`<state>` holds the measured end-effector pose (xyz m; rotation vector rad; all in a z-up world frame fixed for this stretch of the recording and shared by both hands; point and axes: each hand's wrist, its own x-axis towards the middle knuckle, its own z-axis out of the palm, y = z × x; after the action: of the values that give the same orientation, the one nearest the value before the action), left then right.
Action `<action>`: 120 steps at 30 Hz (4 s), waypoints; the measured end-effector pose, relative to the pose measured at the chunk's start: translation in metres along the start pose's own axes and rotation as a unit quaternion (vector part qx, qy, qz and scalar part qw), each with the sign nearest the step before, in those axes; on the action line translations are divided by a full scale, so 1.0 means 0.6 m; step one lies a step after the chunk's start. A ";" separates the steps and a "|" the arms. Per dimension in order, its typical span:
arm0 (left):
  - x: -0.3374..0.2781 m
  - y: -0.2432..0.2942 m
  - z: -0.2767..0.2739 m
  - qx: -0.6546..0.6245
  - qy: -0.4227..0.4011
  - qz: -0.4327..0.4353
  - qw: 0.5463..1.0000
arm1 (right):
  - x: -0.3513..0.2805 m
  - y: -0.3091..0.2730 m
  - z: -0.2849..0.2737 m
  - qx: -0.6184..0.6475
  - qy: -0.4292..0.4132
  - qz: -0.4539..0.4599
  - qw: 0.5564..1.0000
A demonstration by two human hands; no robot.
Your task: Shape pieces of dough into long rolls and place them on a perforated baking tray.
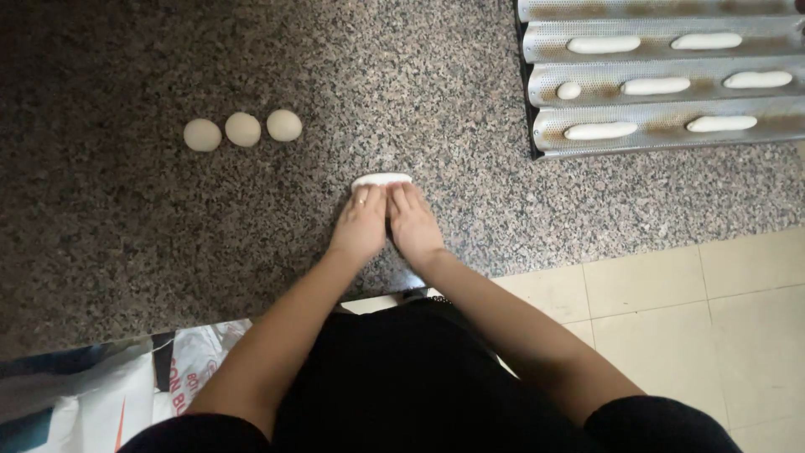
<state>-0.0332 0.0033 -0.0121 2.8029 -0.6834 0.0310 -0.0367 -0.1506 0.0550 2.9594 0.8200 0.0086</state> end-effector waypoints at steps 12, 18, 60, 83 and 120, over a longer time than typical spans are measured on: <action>0.001 0.020 -0.026 -0.051 -0.035 -0.061 0.996 | -0.011 -0.014 -0.016 0.171 0.043 0.081 0.981; -0.024 0.015 -0.008 -0.010 0.010 -0.014 1.000 | -0.031 -0.011 0.003 0.082 0.000 0.039 0.996; -0.073 0.062 -0.064 -0.054 0.060 -0.060 0.995 | -0.066 -0.025 -0.001 0.248 0.112 0.080 0.959; -0.095 0.053 -0.067 -0.125 0.054 -0.110 0.985 | -0.068 -0.008 0.000 0.205 0.173 0.047 0.962; 0.099 -0.035 -0.051 -0.033 0.101 0.046 0.993 | 0.093 0.056 0.032 0.104 0.028 -0.002 0.994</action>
<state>0.0304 0.0020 0.0174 2.6553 -0.7475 0.2994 0.0288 -0.1521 0.0374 3.1655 0.8862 0.0045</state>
